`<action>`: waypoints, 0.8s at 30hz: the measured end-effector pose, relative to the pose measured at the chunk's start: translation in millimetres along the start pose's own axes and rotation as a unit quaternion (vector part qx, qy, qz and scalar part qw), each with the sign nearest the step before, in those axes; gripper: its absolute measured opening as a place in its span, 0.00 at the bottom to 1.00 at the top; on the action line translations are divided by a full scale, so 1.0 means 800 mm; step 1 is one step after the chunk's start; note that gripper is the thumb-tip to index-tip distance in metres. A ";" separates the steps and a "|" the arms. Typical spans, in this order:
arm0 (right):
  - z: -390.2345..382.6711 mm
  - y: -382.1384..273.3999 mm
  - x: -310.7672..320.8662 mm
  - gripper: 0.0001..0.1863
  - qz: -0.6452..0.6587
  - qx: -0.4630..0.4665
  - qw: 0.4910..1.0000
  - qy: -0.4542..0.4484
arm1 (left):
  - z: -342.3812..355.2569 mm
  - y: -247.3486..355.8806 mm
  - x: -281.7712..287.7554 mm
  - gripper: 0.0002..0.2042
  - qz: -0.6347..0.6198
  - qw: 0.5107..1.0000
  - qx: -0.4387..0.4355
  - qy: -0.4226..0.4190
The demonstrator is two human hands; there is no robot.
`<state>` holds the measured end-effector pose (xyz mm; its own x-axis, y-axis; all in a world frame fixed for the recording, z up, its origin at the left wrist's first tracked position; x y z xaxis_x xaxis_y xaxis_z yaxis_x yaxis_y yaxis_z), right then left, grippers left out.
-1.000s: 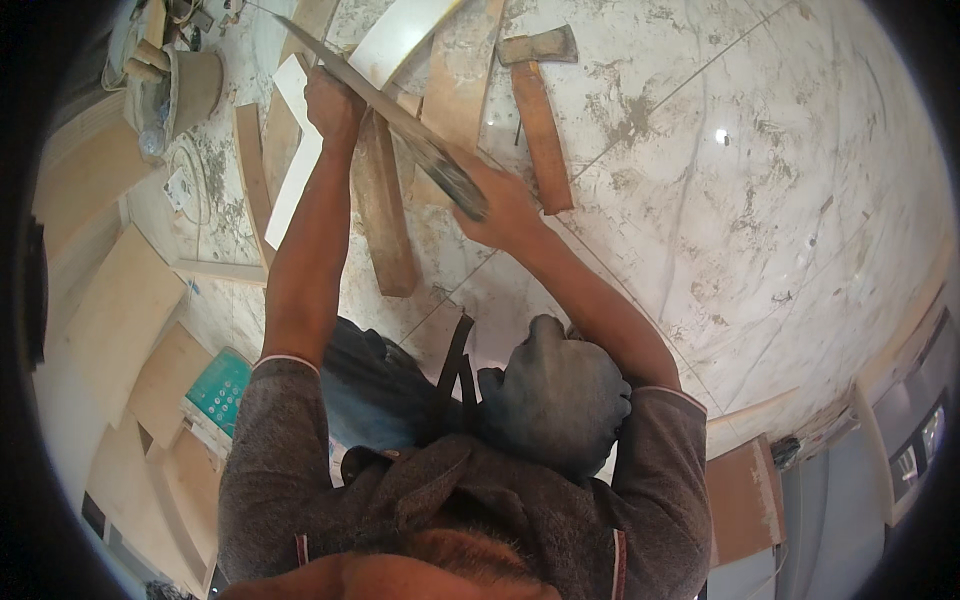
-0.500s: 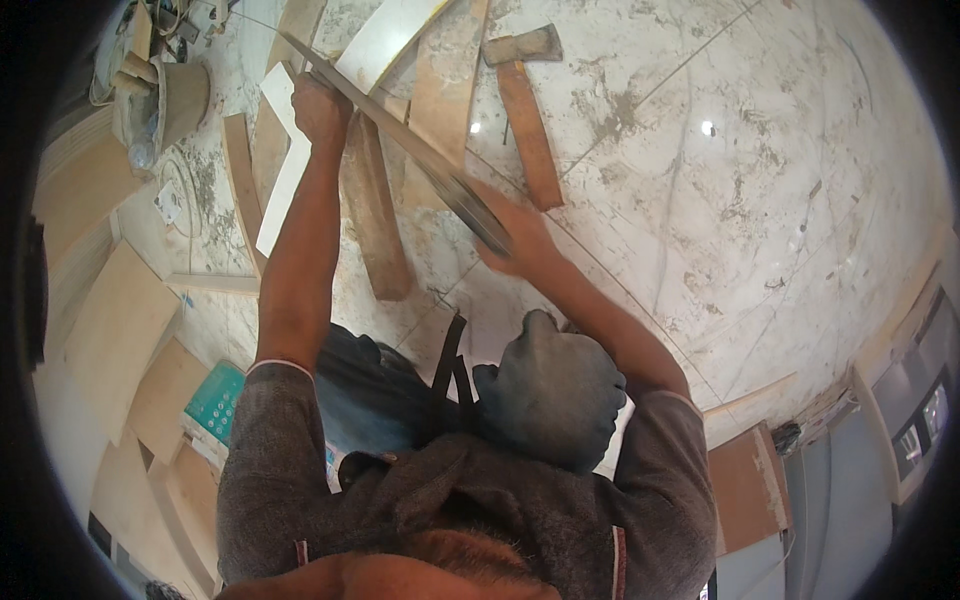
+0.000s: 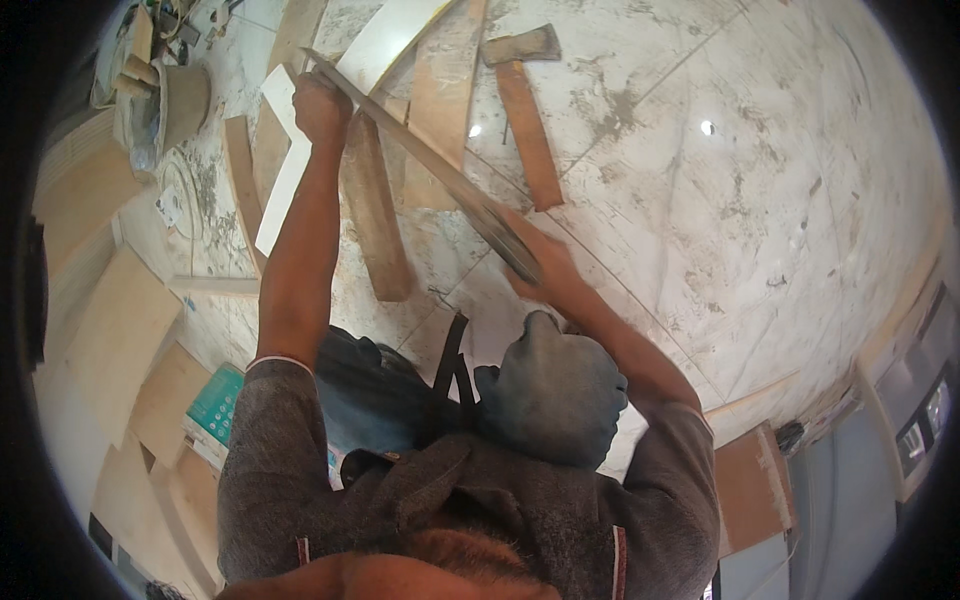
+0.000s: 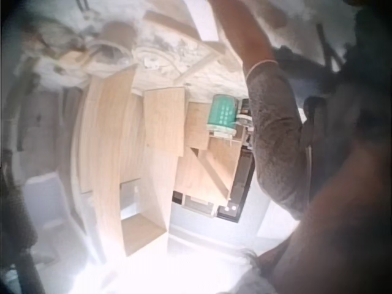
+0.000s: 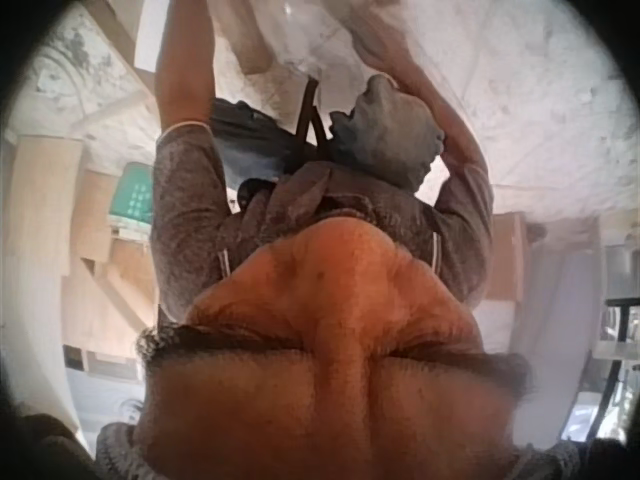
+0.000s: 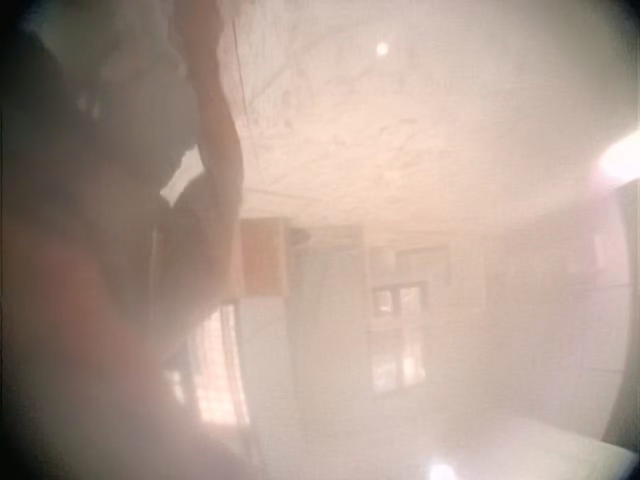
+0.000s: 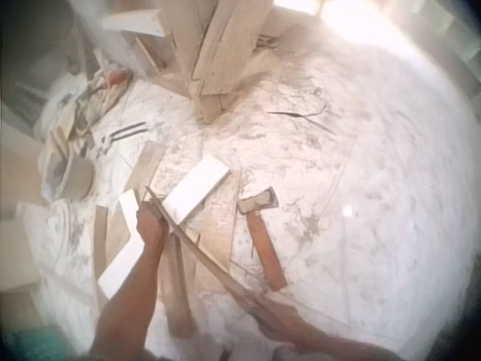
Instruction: The person hammers a nail into two wood planks to join them. They then use a saw to cut through one of the planks while holding it down with their hand and foot.
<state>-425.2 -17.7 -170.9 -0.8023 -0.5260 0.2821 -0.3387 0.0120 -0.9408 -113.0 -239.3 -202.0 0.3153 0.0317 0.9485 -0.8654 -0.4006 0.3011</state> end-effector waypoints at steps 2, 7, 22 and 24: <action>-0.065 0.029 0.004 0.38 -0.006 -0.024 1.000 -0.012 | 0.005 0.002 -0.003 0.17 0.010 1.000 -0.006 0.017; 0.106 -0.022 -0.003 0.38 0.018 0.036 0.999 -0.004 | -0.003 0.008 -0.004 0.17 0.004 0.999 0.019 -0.031; 0.128 -0.035 -0.005 0.37 0.033 0.025 0.999 -0.008 | 0.006 -0.005 -0.005 0.16 0.009 0.999 -0.037 -0.016; 0.122 -0.033 -0.010 0.34 0.040 0.016 0.999 -0.001 | 0.003 -0.002 -0.002 0.16 -0.001 1.000 0.019 -0.023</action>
<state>-361.8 -97.3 -166.5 -0.8247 -0.5266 0.2061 -0.2582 0.0264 -0.9657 -111.2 -241.3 -204.2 0.3351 -0.0101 0.9421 -0.8501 -0.4343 0.2977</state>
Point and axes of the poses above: each hand's wrist, its own z-axis towards the middle knuckle, its own x-axis out of the back of the hand, y = z × x, the point moved 4 cm from there along z, towards the middle knuckle, and after that the axes turned 11 degrees about -y, right-handed, at the moved point
